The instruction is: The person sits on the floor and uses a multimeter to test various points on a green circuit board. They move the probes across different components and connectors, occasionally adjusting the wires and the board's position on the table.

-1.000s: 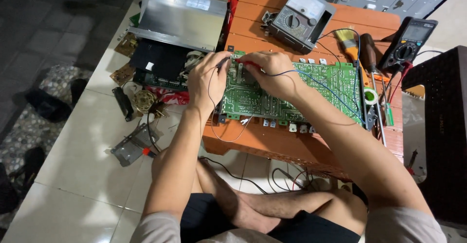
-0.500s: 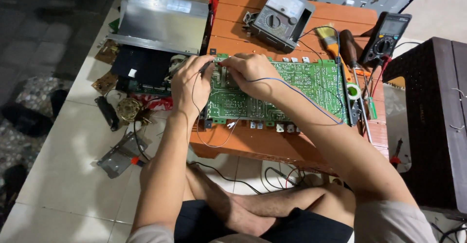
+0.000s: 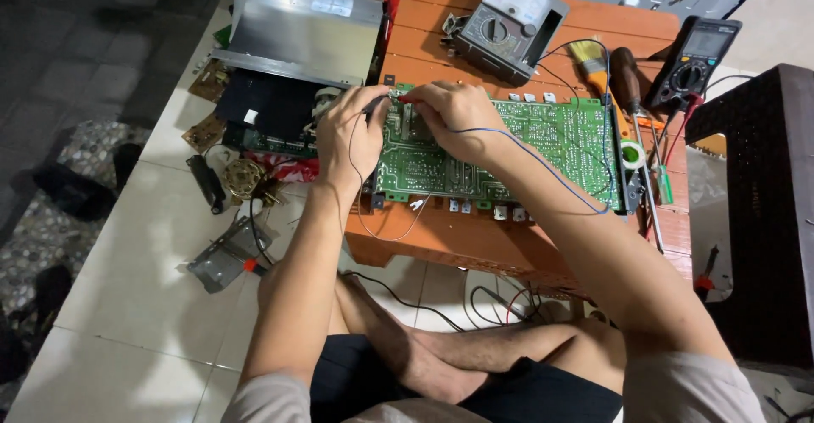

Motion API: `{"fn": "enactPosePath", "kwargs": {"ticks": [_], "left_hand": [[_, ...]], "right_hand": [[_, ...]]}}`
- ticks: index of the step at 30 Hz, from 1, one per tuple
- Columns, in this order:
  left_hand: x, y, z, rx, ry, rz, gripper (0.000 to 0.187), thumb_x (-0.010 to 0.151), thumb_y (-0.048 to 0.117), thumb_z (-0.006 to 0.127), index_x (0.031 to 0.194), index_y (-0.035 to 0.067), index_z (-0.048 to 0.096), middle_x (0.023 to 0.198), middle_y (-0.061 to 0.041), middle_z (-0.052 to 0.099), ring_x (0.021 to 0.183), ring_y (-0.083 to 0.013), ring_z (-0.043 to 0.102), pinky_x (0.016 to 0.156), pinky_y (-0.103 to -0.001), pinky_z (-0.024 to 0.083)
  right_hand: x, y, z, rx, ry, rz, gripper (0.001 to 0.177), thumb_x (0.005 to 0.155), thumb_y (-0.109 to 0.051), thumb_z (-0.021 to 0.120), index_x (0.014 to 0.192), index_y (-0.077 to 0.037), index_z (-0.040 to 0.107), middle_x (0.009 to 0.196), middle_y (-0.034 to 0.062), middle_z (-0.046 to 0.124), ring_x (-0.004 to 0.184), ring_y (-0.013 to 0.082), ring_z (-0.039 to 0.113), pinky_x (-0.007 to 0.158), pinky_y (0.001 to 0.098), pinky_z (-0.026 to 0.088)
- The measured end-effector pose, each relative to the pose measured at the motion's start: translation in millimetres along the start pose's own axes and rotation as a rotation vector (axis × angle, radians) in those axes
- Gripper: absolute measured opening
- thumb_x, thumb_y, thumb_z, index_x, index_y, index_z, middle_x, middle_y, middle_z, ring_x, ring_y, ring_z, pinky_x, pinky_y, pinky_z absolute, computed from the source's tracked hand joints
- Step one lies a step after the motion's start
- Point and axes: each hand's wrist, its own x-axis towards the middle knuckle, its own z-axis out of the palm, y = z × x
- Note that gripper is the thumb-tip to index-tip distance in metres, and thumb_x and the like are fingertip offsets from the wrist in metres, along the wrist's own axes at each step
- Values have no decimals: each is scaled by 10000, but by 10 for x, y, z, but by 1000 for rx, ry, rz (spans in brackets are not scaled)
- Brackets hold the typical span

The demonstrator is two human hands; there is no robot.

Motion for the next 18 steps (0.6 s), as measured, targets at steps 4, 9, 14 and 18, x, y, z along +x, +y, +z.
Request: {"fn": "enactPosePath", "kwargs": {"ticks": [4,9,14,18], "left_hand": [[7,-7,9,-4,18,40,111,1034,213,670,1127,185,726,991,-64,713,929,-322,725,781,-425,586],[10,20,-21,-16,31,49,100,1041,195,662,1117,168,722,993,-75,713,933,-328,725,784,-425,588],[0,26,-28,-32,19,53,116,1031,155,658,1128,151,721,986,-68,703,916,-324,725,768,-419,591],[-6,-15,4,-24,22,65,117,1026,160,667,1130,153,721,977,-70,695,916,-329,723,760,-424,591]], "right_hand": [[-3,12,-7,16,18,-19,148,999,-137,627,1113,-124,721,927,112,745,842,378,736,713,467,598],[5,26,-42,63,11,-23,134,995,-145,646,1106,-125,718,943,120,746,868,389,729,718,478,595],[5,62,-45,109,-3,-43,126,1004,-146,651,1101,-139,731,933,99,750,871,362,738,737,440,597],[-1,63,-57,102,5,-53,126,997,-144,659,1098,-142,735,925,95,750,870,354,738,730,438,596]]}}
